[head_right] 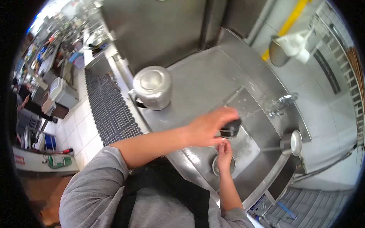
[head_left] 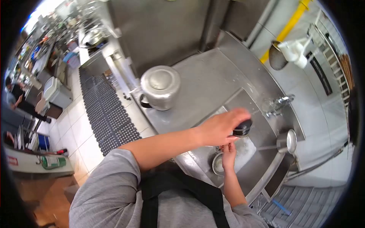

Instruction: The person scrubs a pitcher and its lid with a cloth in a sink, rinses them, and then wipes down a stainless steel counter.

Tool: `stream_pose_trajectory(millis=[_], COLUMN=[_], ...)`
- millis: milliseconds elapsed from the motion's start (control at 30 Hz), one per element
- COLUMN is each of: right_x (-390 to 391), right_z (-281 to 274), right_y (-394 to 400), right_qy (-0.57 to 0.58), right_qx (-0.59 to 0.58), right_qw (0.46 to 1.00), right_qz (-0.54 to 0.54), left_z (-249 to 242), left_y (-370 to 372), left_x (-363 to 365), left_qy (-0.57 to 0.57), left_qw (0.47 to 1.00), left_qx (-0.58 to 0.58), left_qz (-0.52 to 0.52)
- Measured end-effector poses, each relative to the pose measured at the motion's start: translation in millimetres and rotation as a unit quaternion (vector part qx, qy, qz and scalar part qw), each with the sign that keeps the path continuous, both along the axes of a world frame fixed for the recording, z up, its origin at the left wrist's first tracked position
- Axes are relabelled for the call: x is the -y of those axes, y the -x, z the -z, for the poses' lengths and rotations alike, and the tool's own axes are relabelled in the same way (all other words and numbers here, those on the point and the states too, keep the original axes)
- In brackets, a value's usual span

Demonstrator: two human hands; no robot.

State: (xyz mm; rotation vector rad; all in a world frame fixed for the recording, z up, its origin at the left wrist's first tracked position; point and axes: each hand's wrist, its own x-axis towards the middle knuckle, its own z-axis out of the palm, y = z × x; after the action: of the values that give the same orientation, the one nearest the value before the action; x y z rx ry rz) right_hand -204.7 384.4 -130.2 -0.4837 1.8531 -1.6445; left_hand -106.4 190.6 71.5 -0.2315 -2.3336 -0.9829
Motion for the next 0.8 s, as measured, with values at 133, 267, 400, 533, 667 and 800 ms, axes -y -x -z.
stream_pose_trajectory(millis=[133, 267, 400, 533, 667, 800], right_x=[70.2, 132.7, 169.0, 211.1, 249.3, 281.0], right_z=[-53.0, -53.0, -63.4, -86.0, -92.0, -85.0], right_y=[-87.0, -154.1, -182.2, -203.1, -224.3, -238.9], right_qy=[0.131, 0.245, 0.145, 0.103, 0.102, 0.092], right_qx=[0.186, 0.450, 0.385, 0.189, 0.101, 0.012], right_qw=[0.974, 0.852, 0.886, 0.962, 0.983, 0.993], right_qz=[-0.005, -0.111, -0.214, -0.168, -0.112, -0.071], left_z=[19.5, 4.6, -17.0, -40.7, -62.5, -75.6], left_y=[-64.8, -131.8, -201.5, -285.5, -374.9, -450.7], left_x=[-0.8, 32.3, 92.2, 167.6, 231.6, 271.2], left_qy=[0.109, 0.094, 0.125, 0.160, 0.171, 0.186], left_qw=[0.944, 0.935, 0.933, 0.890, 0.807, 0.764], left_qx=[0.306, 0.322, 0.314, 0.390, 0.501, 0.532], left_qz=[-0.055, -0.112, -0.124, -0.174, -0.262, -0.313])
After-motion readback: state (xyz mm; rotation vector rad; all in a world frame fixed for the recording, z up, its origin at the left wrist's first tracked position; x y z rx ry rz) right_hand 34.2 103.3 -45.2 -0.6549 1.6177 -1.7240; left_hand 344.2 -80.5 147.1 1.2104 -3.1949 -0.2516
